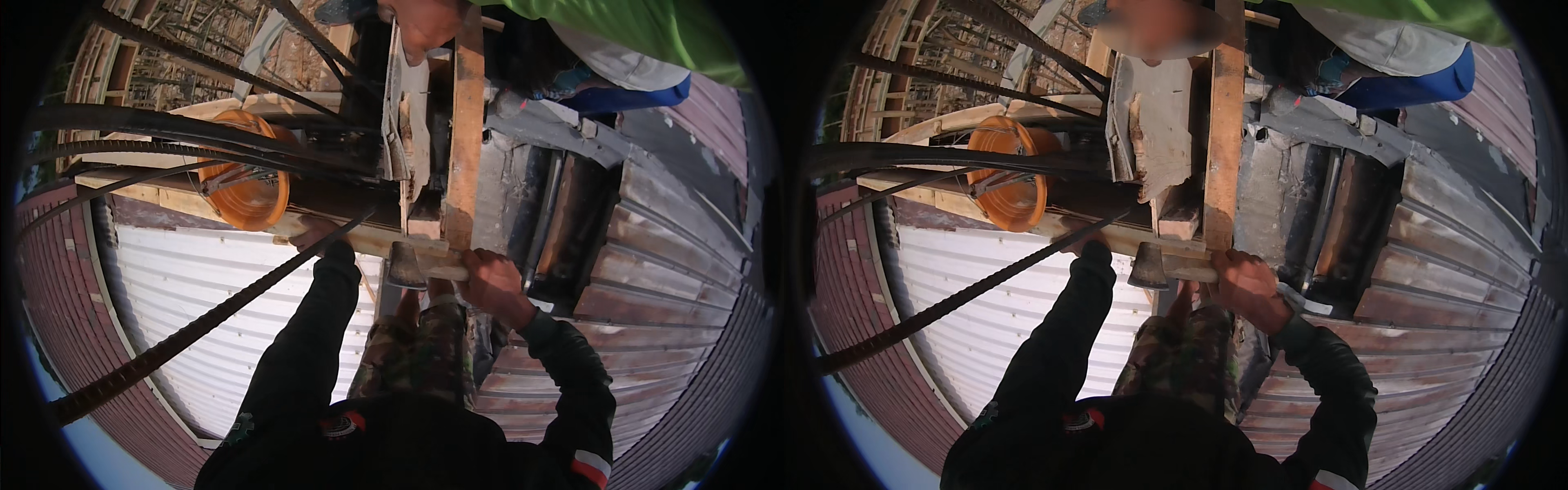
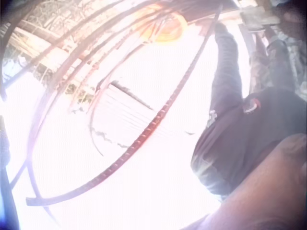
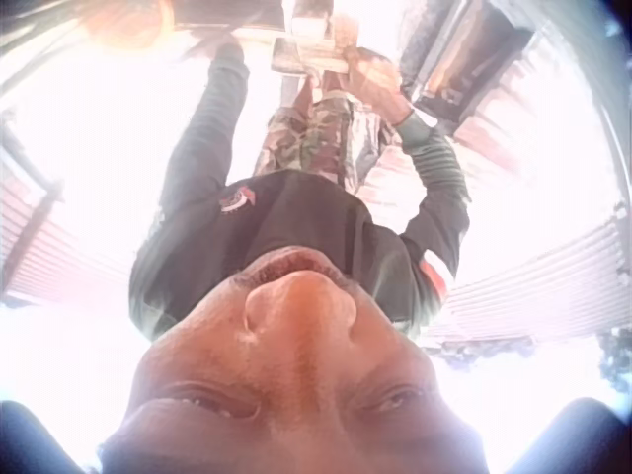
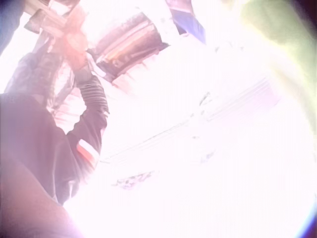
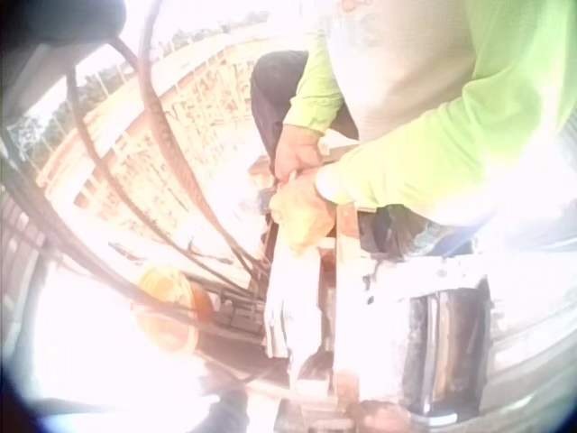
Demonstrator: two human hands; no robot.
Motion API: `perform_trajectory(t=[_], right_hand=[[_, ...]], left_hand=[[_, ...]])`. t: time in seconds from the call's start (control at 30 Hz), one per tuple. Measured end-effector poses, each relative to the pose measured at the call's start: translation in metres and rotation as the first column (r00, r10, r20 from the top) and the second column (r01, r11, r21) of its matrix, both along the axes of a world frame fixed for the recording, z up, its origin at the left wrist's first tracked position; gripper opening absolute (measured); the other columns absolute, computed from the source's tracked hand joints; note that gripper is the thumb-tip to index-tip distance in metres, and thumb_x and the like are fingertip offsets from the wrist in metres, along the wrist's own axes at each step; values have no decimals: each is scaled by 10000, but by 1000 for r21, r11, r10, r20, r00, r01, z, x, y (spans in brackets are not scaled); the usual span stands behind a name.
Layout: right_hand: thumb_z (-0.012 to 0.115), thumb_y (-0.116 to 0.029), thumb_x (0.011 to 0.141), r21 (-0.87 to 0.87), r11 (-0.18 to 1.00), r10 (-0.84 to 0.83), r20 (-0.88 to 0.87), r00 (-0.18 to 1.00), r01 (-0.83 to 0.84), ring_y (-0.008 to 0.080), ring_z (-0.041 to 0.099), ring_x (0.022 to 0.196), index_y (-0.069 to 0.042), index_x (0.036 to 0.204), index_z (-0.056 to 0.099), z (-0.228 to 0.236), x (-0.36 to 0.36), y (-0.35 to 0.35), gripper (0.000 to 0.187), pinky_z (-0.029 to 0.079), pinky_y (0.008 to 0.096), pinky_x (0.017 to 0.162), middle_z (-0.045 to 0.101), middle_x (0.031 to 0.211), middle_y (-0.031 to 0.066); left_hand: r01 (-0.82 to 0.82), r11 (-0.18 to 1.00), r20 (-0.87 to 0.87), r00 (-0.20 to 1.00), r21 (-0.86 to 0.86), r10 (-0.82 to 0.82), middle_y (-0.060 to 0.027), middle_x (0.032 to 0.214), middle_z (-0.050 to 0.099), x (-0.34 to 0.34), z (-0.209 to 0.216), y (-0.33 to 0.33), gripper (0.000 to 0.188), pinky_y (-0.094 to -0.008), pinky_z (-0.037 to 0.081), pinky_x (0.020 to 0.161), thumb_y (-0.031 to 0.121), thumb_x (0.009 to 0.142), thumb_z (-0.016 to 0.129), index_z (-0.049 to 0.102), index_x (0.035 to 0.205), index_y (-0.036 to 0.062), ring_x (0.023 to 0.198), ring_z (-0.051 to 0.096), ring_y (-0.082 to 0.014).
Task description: The person assembles a wooden formwork on a roof by positioning planks and hammering nails into the frame. A coworker assists by holding pieces and handing materials. The person uses a hammer to secure the wooden components together.
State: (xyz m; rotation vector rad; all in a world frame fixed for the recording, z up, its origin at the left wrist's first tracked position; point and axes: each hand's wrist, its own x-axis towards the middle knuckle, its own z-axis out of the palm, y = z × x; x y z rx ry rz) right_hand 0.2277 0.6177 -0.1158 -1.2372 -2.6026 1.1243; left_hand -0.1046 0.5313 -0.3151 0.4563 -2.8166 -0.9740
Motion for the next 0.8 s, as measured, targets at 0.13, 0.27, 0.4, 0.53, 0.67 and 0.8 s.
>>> perform_trajectory(t=[0.13, 0.27, 0.4, 0.53, 0.67, 0.8], right_hand=[[769, -164, 694, -10, 999, 32, -163, 986, -34, 381, 671, 775, -45, 981, 641, 6, -1, 2, 336, 561, 471, 681, 653, 857, 156], [731, -122, 724, -168, 981, -60, 227, 972, 99, 399, 657, 829, -33, 982, 635, -8, -1, 14, 289, 548, 486, 725, 665, 900, 174], [738, -189, 753, -31, 1000, -9, -128, 992, 5, 389, 677, 754, -45, 937, 633, 12, -7, 14, 256, 557, 483, 672, 671, 828, 168], [735, -187, 760, -68, 996, -59, -137, 989, 50, 391, 683, 748, -44, 963, 647, -5, -1, 4, 264, 563, 484, 677, 683, 835, 173], [712, -174, 770, -294, 948, -145, -56, 988, 122, 414, 682, 789, -32, 972, 666, -4, 11, -6, 251, 563, 492, 734, 697, 869, 215], [671, -175, 783, -278, 916, -260, 137, 956, 289, 414, 690, 786, 4, 970, 664, 0, 36, -13, 259, 560, 468, 734, 695, 827, 223]], left_hand=[[4, 999, -80, 997, -52, -8, -322, 1255, 494, -7, -13, -13, 766, -560, 497, 955, 517, 961, 527, 354, 1418, -73, 1143, 551, -489], [9, 999, 15, 1000, -36, -9, -325, 1286, 479, 0, -1, 0, 764, -590, 475, 961, 526, 956, 521, 371, 1408, -71, 1173, 530, -509], [-51, 998, 49, 998, 25, 49, -334, 1254, 490, -1, 0, -5, 733, -582, 494, 919, 513, 962, 514, 383, 1374, -79, 1132, 551, -511], [-21, 997, 46, 999, -68, 24, -331, 1222, 515, -4, -12, 0, 728, -571, 522, 861, 506, 965, 510, 381, 1374, -83, 1064, 588, -505], [-14, 996, 22, 1000, -91, 16, -334, 1231, 521, -32, -51, -31, 756, -570, 524, 865, 511, 965, 509, 360, 1403, -87, 1061, 597, -501], [24, 996, 134, 990, 82, -35, -357, 1260, 494, 4, -3, 2, 826, -506, 563, 838, 513, 955, 564, 233, 1413, -89, 1068, 606, -447]])
